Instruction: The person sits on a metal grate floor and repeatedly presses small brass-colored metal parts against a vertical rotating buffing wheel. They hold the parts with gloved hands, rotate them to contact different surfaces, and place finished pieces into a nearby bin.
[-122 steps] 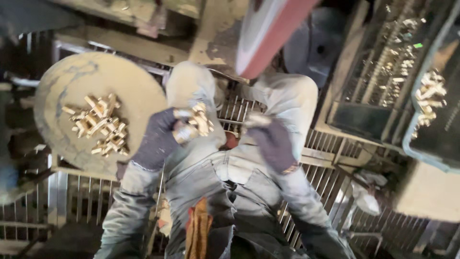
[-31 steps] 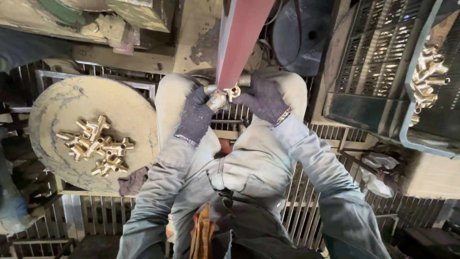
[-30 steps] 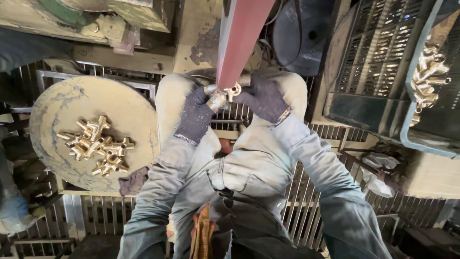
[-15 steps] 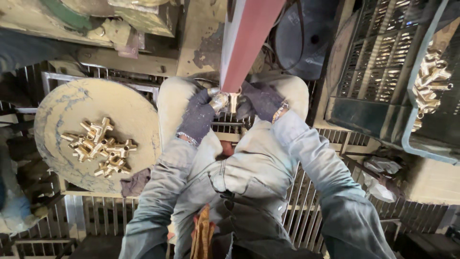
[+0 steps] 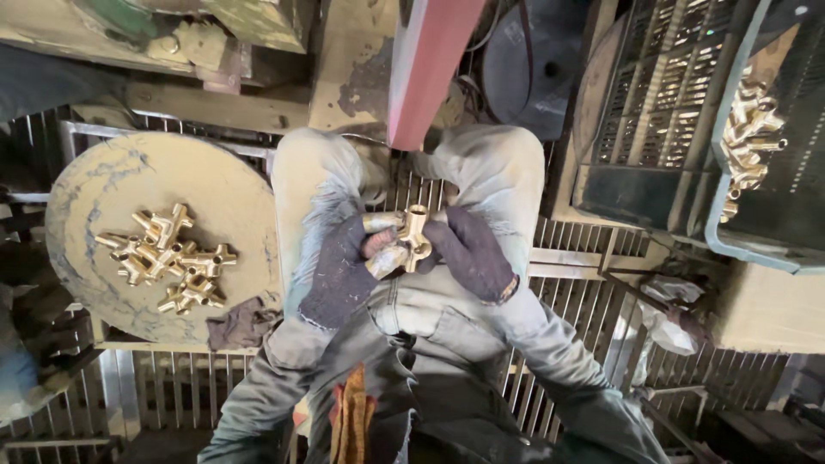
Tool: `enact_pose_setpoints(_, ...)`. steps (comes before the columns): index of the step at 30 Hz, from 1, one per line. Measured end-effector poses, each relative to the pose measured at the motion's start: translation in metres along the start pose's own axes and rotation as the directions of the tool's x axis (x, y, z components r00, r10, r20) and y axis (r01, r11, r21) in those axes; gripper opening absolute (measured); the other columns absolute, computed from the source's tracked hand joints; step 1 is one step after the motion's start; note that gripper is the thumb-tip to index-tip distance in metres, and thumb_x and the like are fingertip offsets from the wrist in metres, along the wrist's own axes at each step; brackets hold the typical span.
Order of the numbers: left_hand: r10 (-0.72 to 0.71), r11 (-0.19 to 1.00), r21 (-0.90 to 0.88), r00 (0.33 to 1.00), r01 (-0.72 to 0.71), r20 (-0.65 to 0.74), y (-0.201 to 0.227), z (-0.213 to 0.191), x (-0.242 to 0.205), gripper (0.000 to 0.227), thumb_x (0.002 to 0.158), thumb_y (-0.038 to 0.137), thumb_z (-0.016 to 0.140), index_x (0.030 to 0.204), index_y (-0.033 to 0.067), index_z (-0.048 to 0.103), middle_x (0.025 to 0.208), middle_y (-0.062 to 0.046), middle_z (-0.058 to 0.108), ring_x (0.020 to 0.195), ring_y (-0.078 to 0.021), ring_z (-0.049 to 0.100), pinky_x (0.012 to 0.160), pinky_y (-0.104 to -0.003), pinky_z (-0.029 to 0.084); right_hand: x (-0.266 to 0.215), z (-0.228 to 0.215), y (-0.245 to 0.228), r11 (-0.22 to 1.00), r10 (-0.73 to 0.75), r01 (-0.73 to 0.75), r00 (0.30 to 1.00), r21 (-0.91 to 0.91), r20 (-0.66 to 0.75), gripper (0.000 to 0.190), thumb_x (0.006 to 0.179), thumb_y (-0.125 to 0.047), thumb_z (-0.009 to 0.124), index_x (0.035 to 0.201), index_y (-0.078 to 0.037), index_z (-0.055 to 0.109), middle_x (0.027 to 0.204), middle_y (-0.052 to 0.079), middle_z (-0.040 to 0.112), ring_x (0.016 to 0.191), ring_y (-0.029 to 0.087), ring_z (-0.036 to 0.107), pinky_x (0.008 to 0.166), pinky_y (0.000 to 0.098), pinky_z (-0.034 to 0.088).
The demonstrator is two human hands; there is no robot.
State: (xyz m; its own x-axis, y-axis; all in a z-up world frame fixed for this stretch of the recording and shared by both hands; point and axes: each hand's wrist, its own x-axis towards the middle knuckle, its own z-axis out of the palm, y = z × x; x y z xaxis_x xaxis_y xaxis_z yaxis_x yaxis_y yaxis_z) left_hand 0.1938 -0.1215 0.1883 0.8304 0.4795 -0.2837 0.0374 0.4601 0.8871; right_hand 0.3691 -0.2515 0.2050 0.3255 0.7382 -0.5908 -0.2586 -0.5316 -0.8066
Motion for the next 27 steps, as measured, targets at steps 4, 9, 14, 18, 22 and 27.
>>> enact_pose_setpoints(4,-0.062,0.993,-0.104,0.998,0.058,-0.033,0.001,0.0,0.001,0.033,0.096,0.005,0.068,0.128,-0.0037,0.062,0.111,-0.008,0.071,0.1,-0.012,0.065,0.089,-0.029,0.055,-0.013,0.007,0.007,0.527,-0.748,0.533,0.66,-0.662,-0.065,0.031,0.099,-0.015,0.073,0.124,-0.001,0.062,0.118,0.018,0.067,0.103,0.035,0.072,0.087,0.0405,0.06)
enact_pose_setpoints(9,-0.05,0.998,-0.021,0.998,0.051,0.04,0.015,-0.001,0.002,0.032,0.098,0.007,0.065,0.128,-0.0043,0.065,0.11,-0.007,0.07,0.097,-0.011,0.064,0.087,-0.028,0.056,0.009,-0.024,0.011,-0.11,-0.87,0.75,0.244,-0.652,0.428,0.044,0.085,-0.008,0.077,0.126,-0.005,0.063,0.137,0.018,0.057,0.119,0.046,0.066,0.097,0.054,0.06)
enact_pose_setpoints(14,-0.076,0.997,-0.005,0.983,0.078,0.169,0.035,-0.01,0.007,0.039,0.1,0.01,0.061,0.137,0.0012,0.06,0.112,-0.003,0.07,0.1,-0.0089,0.063,0.09,-0.026,0.053,0.019,-0.033,0.014,-0.143,-0.881,0.728,0.216,-0.671,0.421,0.048,0.08,-0.009,0.077,0.125,-0.005,0.06,0.13,0.018,0.061,0.118,0.045,0.066,0.095,0.0548,0.06)
enact_pose_setpoints(18,0.101,0.967,0.219,0.983,-0.134,0.154,0.023,-0.018,0.02,0.04,0.097,0.01,0.064,0.135,-0.0007,0.062,0.114,-0.004,0.071,0.102,-0.0106,0.065,0.09,-0.028,0.054,0.03,-0.032,0.025,-0.084,-0.901,0.703,0.249,-0.706,0.355,0.044,0.092,-0.011,0.083,0.128,-0.006,0.059,0.132,0.016,0.063,0.121,0.04,0.066,0.098,0.0508,0.059)
enact_pose_setpoints(22,-0.114,0.99,0.094,0.991,0.107,0.07,-0.011,-0.024,0.048,0.031,0.1,0.014,0.064,0.129,0.0018,0.067,0.109,-0.001,0.073,0.097,-0.0091,0.066,0.084,-0.026,0.054,0.047,-0.035,0.039,0.015,-0.846,0.558,0.449,-0.83,0.287,0.045,0.087,-0.019,0.085,0.125,-0.006,0.064,0.123,0.015,0.067,0.11,0.034,0.069,0.093,0.0467,0.056)
enact_pose_setpoints(27,-0.203,0.966,-0.167,0.979,0.198,-0.011,-0.047,-0.027,0.082,0.026,0.101,0.013,0.066,0.125,0.0029,0.07,0.102,0.001,0.069,0.086,-0.0077,0.06,0.074,-0.026,0.051,0.083,-0.045,0.039,0.167,-0.709,0.406,0.683,-0.898,0.177,0.046,0.082,-0.023,0.082,0.124,-0.011,0.067,0.101,0.014,0.068,0.097,0.036,0.068,0.088,0.0465,0.054)
